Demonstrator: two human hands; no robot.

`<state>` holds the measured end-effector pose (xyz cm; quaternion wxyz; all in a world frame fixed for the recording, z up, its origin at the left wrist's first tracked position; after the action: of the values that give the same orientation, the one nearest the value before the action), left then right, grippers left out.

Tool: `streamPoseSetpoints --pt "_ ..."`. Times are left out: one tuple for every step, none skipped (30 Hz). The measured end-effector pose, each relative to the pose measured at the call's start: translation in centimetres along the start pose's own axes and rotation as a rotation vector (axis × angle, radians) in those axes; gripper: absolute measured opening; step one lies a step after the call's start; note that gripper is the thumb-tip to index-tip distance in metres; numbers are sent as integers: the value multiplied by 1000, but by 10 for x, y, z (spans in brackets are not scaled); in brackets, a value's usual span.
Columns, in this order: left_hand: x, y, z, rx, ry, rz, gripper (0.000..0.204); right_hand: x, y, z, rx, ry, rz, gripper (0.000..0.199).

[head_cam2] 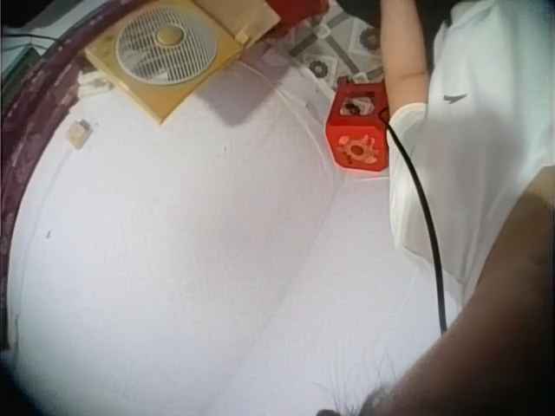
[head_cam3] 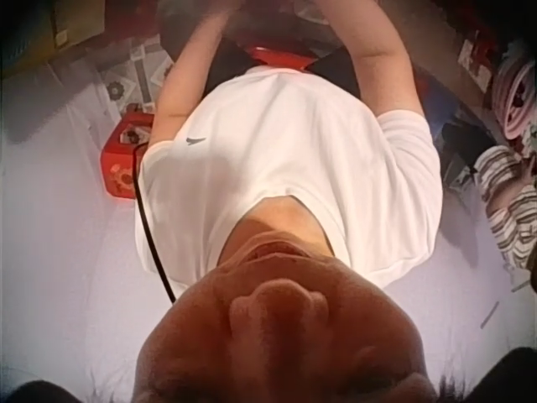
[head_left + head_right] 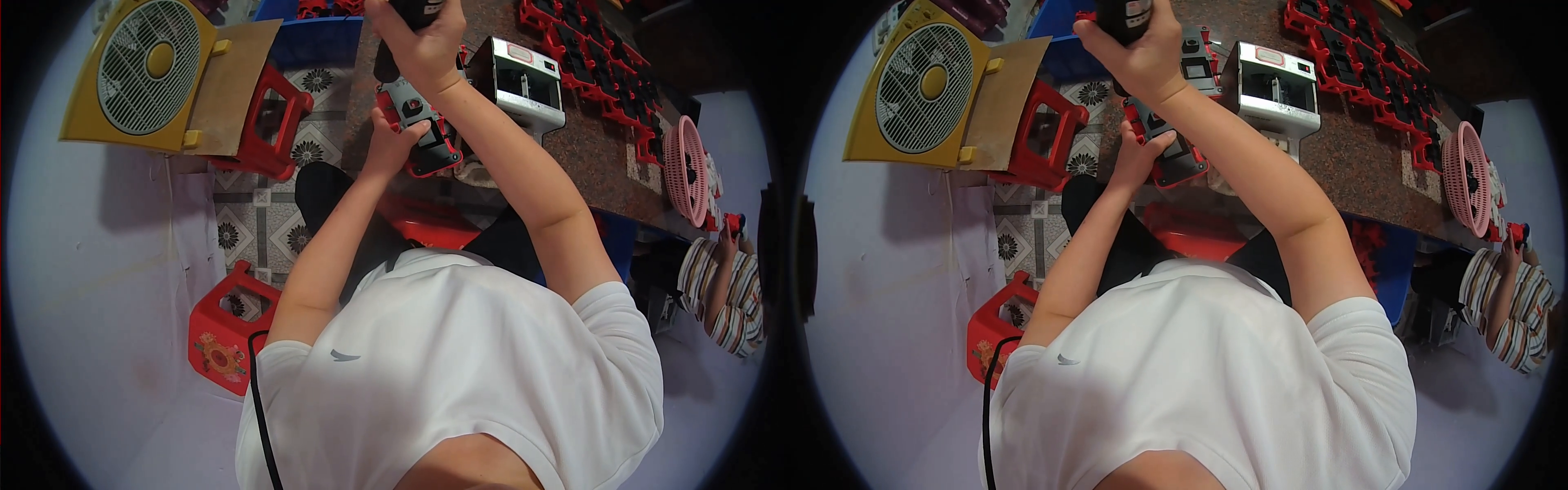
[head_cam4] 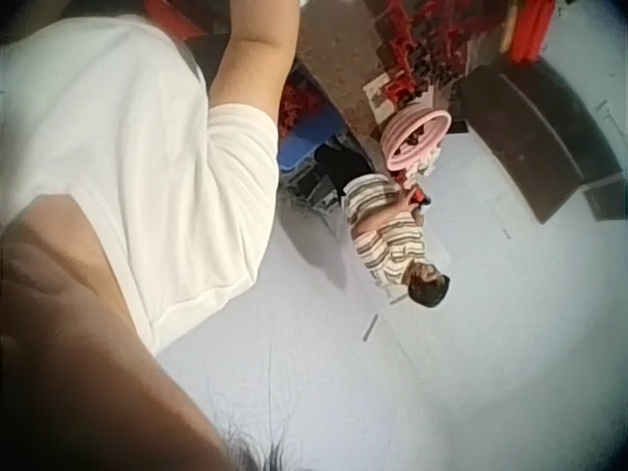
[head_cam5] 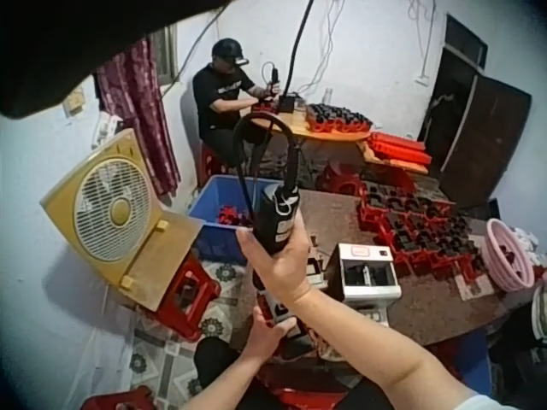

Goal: The person assembles red and black plastic components into a plastic housing using a powered screwdriver to secure screws.

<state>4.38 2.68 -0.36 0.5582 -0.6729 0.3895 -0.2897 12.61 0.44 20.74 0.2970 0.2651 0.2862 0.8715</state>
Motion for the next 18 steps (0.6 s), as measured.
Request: streamPoseSetpoints --pt "1 -2 0 -5 4 -3 65 4 1 1 -33 27 16 32" --pt "2 -3 1 -12 7 -22 68 5 -1 1 -29 25 11 32" --pt "3 -4 1 -19 9 -41 71 9 -3 2 -47 56 -62 32" --pt "3 -5 0 -23 10 -43 71 12 -4 2 -66 88 -132 32" --pt "3 -5 -1 -30 18 -59 71 12 -4 4 -62 88 -133 32" --pt "3 -4 -1 -38 26 -75 71 14 -1 5 -119 113 -194 32" --pt "3 -3 0 -40 23 -76 71 16 2 6 -177 139 -253 31" --pt "3 -3 1 -17 23 -71 71 19 4 6 -236 165 -311 30" --pt "2 -4 1 8 21 -66 72 19 -1 6 -180 180 -225 30" --pt "2 -5 1 9 21 -66 72 18 -3 4 -181 181 -225 30" --pt "2 -6 0 -17 30 -62 72 13 -8 3 -113 138 -161 29" --pt "3 -8 -1 -41 39 -57 72 10 -11 2 -47 96 -97 29" --pt "3 -8 -1 -34 39 -54 72 11 -10 1 -54 96 -94 29" --pt "3 -8 0 -14 29 -77 71 14 -7 1 -71 108 -65 29" --pt "3 -8 0 9 21 -99 71 17 -4 1 -91 121 -36 29" --pt "5 -6 1 24 29 -95 71 14 -3 1 -108 120 -40 29" --pt "5 -3 2 18 24 -89 70 14 -6 4 -47 122 -7 30" --pt "5 0 3 12 20 -82 69 12 -9 7 13 124 25 31"
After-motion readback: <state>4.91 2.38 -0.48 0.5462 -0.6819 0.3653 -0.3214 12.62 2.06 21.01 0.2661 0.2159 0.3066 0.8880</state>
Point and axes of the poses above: each hand's wrist, its own z-axis towards the middle knuckle, its own x-axis out of the palm, y = z × x, the point moved 6 cm from there along z, towards the middle knuckle, and after that the axes turned 13 degrees about z, right-handed, at the moved point
